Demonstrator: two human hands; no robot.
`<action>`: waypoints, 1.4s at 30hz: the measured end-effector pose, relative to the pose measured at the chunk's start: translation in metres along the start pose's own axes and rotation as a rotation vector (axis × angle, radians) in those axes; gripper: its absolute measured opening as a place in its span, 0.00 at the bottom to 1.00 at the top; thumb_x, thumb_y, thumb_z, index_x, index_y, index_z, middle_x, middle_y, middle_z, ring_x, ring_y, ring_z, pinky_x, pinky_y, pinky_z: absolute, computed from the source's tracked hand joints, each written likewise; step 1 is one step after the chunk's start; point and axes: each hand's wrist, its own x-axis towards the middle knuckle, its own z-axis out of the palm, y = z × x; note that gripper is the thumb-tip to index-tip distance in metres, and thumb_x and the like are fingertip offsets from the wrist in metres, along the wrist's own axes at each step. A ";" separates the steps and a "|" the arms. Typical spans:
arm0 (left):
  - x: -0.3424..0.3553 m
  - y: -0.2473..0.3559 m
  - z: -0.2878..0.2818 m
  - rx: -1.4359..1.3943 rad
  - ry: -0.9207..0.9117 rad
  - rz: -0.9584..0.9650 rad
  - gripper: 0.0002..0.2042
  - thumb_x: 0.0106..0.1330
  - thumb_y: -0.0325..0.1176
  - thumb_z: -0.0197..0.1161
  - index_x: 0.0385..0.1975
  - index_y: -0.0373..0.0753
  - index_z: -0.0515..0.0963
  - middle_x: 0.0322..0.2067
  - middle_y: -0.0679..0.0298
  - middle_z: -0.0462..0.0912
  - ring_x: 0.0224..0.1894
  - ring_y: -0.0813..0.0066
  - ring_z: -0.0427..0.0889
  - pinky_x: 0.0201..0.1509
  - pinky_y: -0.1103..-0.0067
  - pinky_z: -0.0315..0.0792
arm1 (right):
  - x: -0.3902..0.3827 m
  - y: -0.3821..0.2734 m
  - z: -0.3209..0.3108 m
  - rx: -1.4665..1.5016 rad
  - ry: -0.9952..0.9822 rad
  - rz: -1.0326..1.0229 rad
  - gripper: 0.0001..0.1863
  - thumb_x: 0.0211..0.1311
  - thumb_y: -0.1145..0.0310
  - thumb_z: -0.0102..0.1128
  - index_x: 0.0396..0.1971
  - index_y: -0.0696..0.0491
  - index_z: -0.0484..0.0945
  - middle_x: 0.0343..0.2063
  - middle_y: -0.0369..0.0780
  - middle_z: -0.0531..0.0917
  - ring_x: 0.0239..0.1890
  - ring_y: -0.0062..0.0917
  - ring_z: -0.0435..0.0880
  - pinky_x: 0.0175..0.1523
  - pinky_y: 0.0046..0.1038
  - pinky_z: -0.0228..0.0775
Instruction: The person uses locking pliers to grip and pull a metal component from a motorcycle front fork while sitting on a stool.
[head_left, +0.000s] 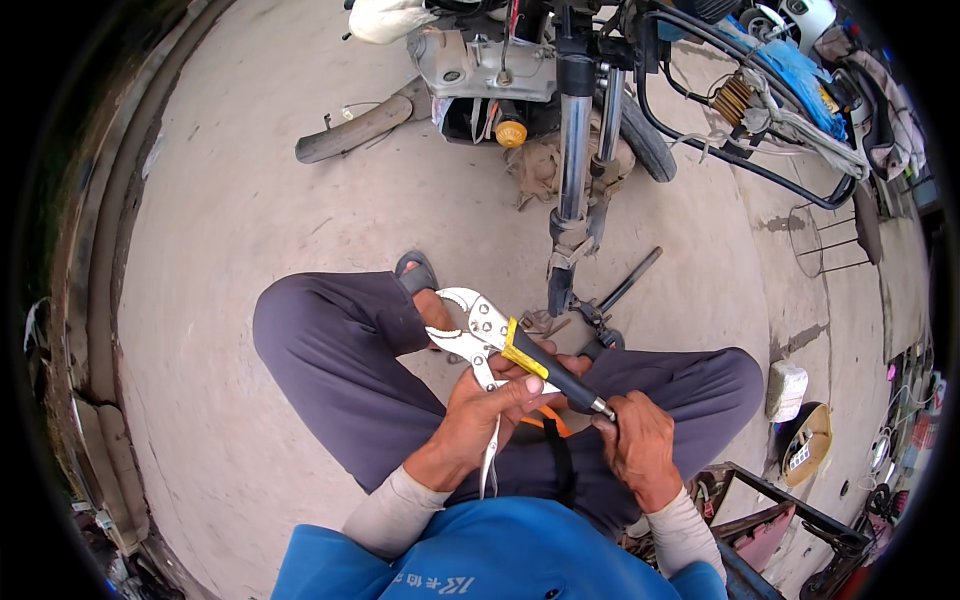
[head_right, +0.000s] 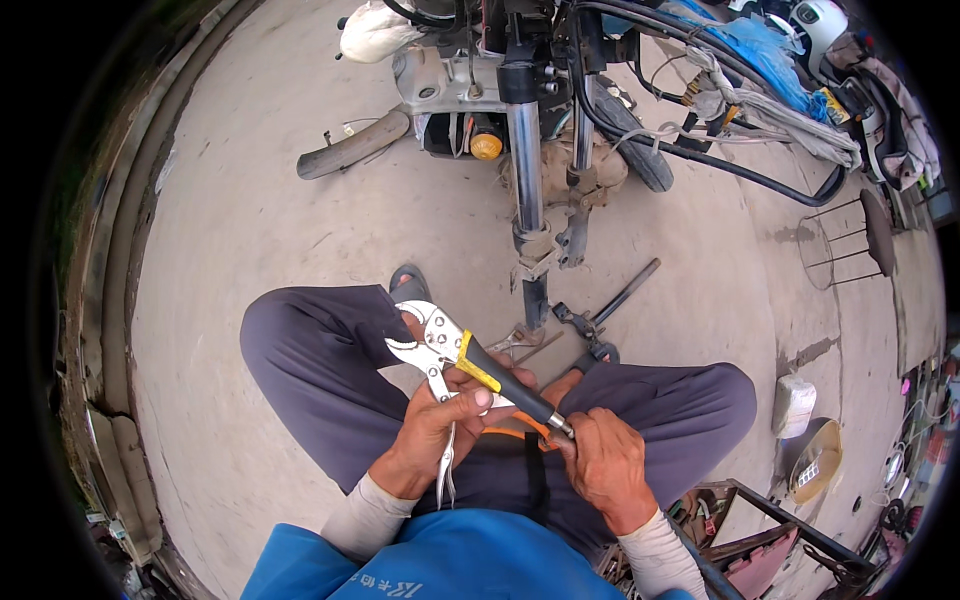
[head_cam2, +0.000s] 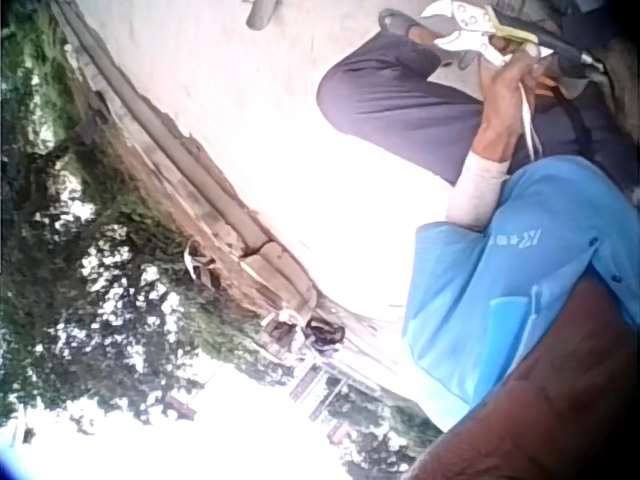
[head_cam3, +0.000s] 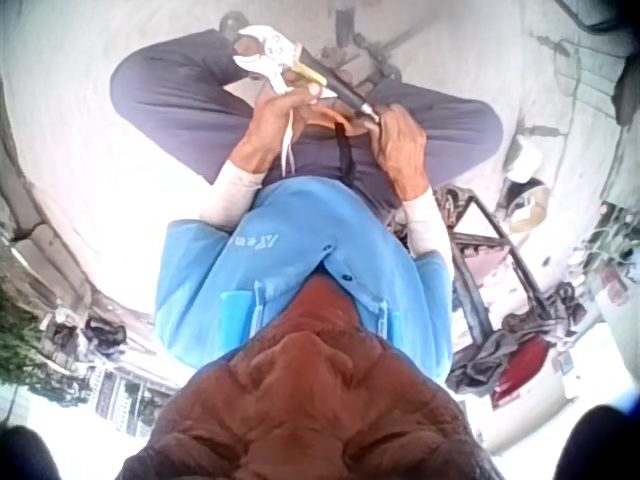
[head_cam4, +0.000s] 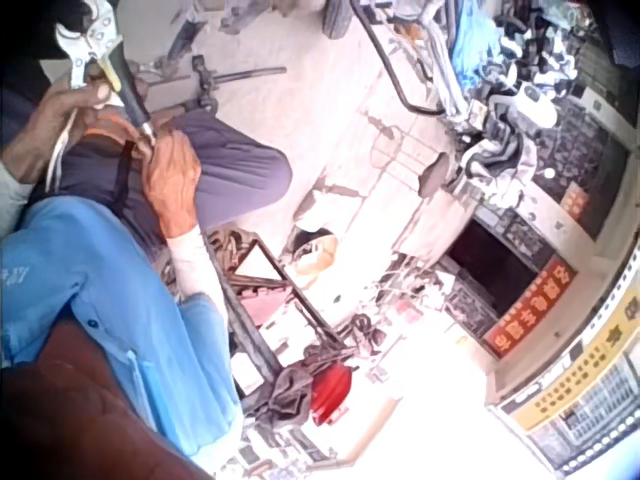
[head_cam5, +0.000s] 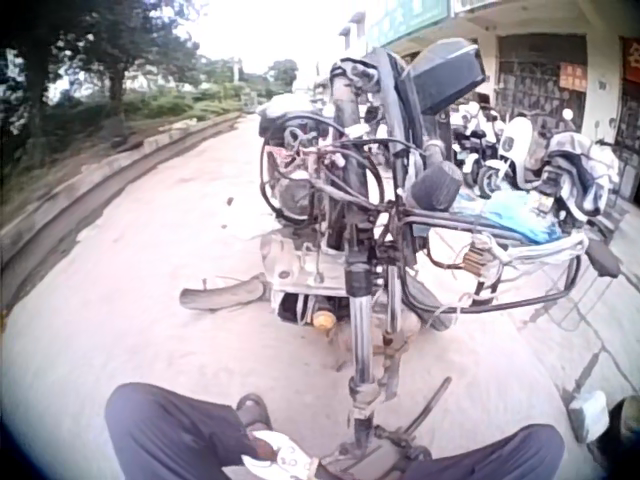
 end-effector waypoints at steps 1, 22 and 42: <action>0.000 0.001 0.001 0.001 -0.008 -0.015 0.21 0.67 0.25 0.61 0.59 0.27 0.69 0.56 0.42 0.77 0.62 0.52 0.77 0.69 0.57 0.71 | -0.002 0.000 0.000 0.027 0.012 0.006 0.18 0.67 0.57 0.65 0.27 0.56 0.73 0.19 0.41 0.72 0.17 0.36 0.72 0.23 0.35 0.63; 0.008 0.001 -0.005 0.086 0.044 0.071 0.19 0.68 0.26 0.60 0.57 0.26 0.72 0.52 0.46 0.80 0.61 0.51 0.79 0.65 0.58 0.77 | -0.004 -0.002 0.006 0.803 -0.126 0.523 0.20 0.75 0.56 0.55 0.26 0.56 0.71 0.16 0.35 0.63 0.15 0.25 0.66 0.22 0.31 0.62; 0.010 -0.007 -0.012 0.029 -0.035 -0.058 0.19 0.69 0.24 0.61 0.58 0.30 0.69 0.55 0.46 0.79 0.60 0.57 0.80 0.64 0.64 0.75 | -0.001 -0.013 -0.010 0.114 -0.082 0.188 0.16 0.72 0.58 0.58 0.37 0.59 0.76 0.26 0.48 0.76 0.25 0.38 0.78 0.28 0.35 0.69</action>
